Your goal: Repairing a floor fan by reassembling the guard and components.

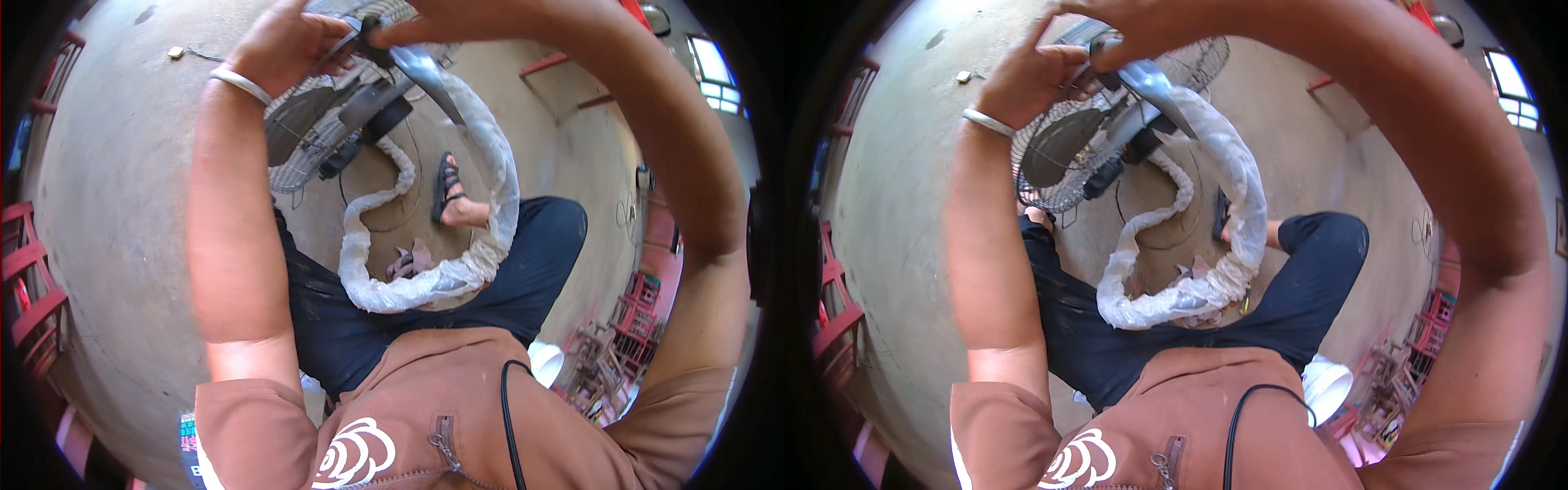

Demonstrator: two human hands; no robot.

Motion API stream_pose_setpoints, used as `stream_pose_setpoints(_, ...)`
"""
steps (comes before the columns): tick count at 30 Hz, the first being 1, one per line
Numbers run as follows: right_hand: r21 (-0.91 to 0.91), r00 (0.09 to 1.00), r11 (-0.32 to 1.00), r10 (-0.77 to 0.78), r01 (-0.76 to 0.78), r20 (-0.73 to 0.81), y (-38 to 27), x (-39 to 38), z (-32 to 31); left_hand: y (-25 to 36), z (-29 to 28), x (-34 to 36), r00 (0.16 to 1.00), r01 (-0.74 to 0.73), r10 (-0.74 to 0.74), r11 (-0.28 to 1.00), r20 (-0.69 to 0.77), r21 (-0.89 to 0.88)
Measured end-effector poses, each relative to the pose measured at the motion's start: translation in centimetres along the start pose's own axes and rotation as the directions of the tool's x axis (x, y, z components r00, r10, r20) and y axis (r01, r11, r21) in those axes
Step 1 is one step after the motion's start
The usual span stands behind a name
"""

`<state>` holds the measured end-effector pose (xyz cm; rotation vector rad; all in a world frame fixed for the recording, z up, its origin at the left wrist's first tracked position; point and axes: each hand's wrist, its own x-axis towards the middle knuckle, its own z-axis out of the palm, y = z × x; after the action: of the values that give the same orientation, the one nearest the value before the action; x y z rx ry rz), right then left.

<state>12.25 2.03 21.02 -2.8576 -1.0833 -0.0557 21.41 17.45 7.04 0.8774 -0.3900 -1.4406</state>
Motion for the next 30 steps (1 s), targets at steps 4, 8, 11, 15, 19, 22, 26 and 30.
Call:
stream_pose_setpoints(4,-0.383,0.772,0.871,0.463,-0.307,0.435,-2.1,1.0,0.6,-0.5,-0.7,-0.2,0.999,-0.037,0.039,0.992,-0.016,0.117)
stream_pose_setpoints(8,-0.452,0.712,0.802,0.574,-0.390,0.405,-2.5,-0.2,0.5,-1.1,-0.3,0.2,0.999,-0.039,0.039,0.992,0.009,0.119)
stream_pose_setpoints(11,-0.405,0.787,0.783,0.581,-0.472,0.208,-2.0,-1.4,0.0,-1.6,0.7,0.0,0.991,-0.046,0.067,0.983,-0.112,0.176)
stream_pose_setpoints(15,-0.204,0.691,0.717,0.697,-0.666,0.194,-3.0,-2.5,0.8,-1.7,1.2,-0.4,0.977,-0.134,0.181,0.929,-0.108,0.346)
stream_pose_setpoints(19,-0.193,0.497,0.576,0.799,-0.794,0.339,-6.7,-4.4,4.9,-2.7,1.9,0.6,0.916,-0.129,0.292,0.863,-0.274,0.489)
stream_pose_setpoints(22,-0.086,0.493,0.530,0.829,-0.844,0.265,-7.0,-4.2,6.6,-2.1,2.4,0.9,0.900,-0.100,0.310,0.832,-0.306,0.546)
stream_pose_setpoints(26,-0.133,0.497,0.527,0.843,-0.839,0.208,-6.8,-4.5,7.3,-2.0,2.3,0.9,0.879,-0.094,0.375,0.742,-0.295,0.664)
stream_pose_setpoints(30,-0.020,0.505,0.515,0.848,-0.857,0.162,-7.1,-5.0,8.4,-3.3,1.1,1.0,0.915,-0.073,0.294,0.793,-0.276,0.605)
